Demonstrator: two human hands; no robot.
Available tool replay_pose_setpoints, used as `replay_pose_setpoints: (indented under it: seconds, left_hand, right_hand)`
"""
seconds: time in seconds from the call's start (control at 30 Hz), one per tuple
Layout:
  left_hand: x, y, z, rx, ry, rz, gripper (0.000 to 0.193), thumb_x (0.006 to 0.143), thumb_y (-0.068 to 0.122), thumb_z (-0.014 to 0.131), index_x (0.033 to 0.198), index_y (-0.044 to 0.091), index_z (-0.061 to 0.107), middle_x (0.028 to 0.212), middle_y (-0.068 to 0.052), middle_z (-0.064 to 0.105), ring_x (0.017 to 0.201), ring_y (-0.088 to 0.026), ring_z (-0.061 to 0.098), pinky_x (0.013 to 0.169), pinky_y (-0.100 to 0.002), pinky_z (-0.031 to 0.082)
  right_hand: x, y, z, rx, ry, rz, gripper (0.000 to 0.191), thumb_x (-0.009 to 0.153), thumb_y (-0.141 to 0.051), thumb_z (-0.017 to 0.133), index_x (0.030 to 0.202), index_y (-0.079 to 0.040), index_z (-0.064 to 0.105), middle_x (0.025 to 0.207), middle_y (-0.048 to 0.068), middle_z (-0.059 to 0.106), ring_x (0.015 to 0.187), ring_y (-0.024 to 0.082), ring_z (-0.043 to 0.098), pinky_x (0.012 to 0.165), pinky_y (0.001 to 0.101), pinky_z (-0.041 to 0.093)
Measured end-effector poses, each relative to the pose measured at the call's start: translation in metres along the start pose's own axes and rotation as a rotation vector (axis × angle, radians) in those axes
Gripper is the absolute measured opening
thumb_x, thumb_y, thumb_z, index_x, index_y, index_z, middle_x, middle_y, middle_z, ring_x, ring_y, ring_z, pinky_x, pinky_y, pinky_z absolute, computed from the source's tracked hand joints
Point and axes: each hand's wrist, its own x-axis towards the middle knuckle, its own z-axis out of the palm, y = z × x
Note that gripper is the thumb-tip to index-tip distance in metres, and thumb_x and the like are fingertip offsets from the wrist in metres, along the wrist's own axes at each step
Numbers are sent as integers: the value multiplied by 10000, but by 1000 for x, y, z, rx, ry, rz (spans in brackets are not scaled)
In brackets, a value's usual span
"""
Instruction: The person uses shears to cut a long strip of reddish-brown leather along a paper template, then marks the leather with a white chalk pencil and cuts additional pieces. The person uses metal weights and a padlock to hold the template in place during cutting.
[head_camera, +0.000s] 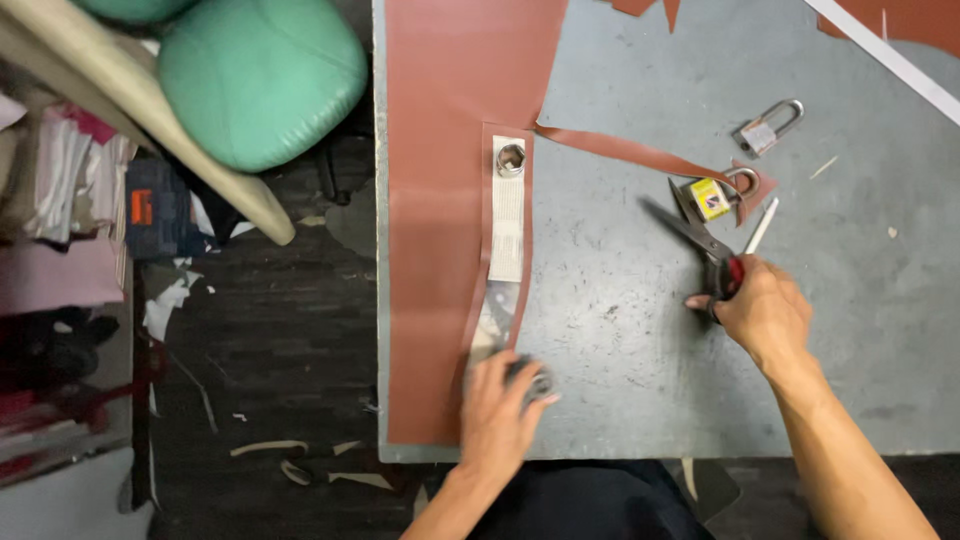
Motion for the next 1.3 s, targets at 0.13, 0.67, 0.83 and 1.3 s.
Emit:
replay_pose_setpoints:
  seconds: [0.13,0.67,0.83,1.3]
  left_hand:
    - [38,31,64,-21,106,78,410,831,284,829,1152,48,729,1242,-152,592,1167,-358,542,971,-465,458]
    - [-12,11,45,69,350,-329,549,681,124,875,1193,78,683,1178,-113,560,1100,-345,530,934,-460,437]
    - [-10,0,50,169,393,-298,411,806,30,807,1195,95,693,1194,-70,582,1120,-303,574,949,-426,482]
    - [-12,-17,37,-2,298,-273,346,827,-19,704,1163,47,650,1182,-94,581,1148,-322,575,919,-433,510]
  right_hand:
    - [8,21,-6,-82,-74,-110,853,578,-464,945,1286,-99,639,1163,173,690,1074,380,656,845,487,533]
    - [83,-211,-20,611,5,-1047,619,885,-202,811,1443,-39,599,1427,193,550,1253,336,563,927,417,532]
    - [76,-249,-15,406,88,-1132,427,919,-182,812,1308,-49,697,1288,139,663,1216,353,596,995,467,516]
    - [105,-100,-12,440,212,-977,337,929,-189,880,1222,-73,760,1286,209,628,1116,326,638,790,361,569]
